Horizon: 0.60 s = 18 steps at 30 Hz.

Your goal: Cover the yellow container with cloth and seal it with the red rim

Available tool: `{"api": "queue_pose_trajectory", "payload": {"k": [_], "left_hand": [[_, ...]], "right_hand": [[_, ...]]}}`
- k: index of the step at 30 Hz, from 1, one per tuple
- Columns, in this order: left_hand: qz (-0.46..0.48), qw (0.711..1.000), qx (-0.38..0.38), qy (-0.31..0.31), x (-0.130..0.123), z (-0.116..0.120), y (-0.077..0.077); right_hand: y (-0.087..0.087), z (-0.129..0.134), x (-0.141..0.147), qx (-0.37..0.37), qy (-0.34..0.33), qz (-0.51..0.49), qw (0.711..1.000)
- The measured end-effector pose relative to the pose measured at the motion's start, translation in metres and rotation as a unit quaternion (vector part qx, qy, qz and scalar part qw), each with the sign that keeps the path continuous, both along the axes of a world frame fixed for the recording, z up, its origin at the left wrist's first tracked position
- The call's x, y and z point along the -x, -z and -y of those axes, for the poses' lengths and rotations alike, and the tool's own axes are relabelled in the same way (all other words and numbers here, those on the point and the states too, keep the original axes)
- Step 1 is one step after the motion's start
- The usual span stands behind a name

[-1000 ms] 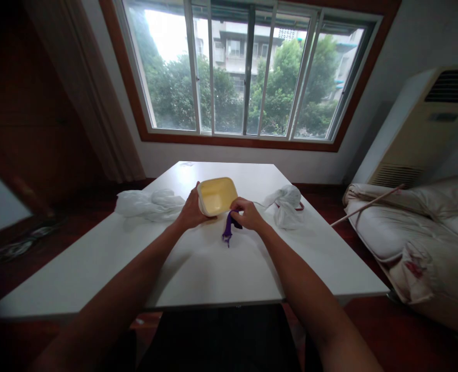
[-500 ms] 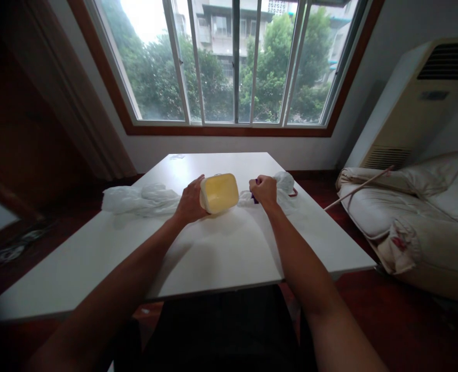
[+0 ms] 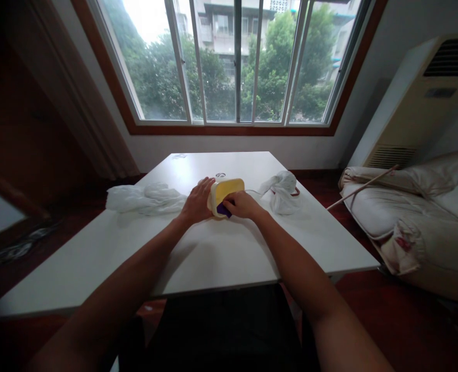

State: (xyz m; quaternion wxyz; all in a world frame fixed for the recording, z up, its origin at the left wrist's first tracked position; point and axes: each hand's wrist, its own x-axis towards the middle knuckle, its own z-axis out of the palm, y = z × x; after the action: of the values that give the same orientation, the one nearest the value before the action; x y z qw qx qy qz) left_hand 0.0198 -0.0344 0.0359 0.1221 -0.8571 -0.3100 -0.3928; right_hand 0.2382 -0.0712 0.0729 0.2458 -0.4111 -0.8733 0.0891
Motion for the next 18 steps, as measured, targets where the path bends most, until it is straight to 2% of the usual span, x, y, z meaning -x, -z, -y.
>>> {"api": "queue_pose_trajectory", "payload": {"k": [5,11,18], "left_hand": [[-0.003,1.0,-0.001,0.015,-0.003,0.001,-0.002],[-0.042,0.997,0.007,0.068,-0.013,0.011,-0.004],[-0.02,0.995,0.005,0.101,-0.011,0.013,-0.002]], "right_hand": [[0.005,-0.002,0.002,0.026,-0.045,0.092,0.994],[0.014,-0.013,0.023,0.047,0.015,0.184,0.982],[0.012,-0.021,0.031,0.062,-0.025,0.166,0.984]]}}
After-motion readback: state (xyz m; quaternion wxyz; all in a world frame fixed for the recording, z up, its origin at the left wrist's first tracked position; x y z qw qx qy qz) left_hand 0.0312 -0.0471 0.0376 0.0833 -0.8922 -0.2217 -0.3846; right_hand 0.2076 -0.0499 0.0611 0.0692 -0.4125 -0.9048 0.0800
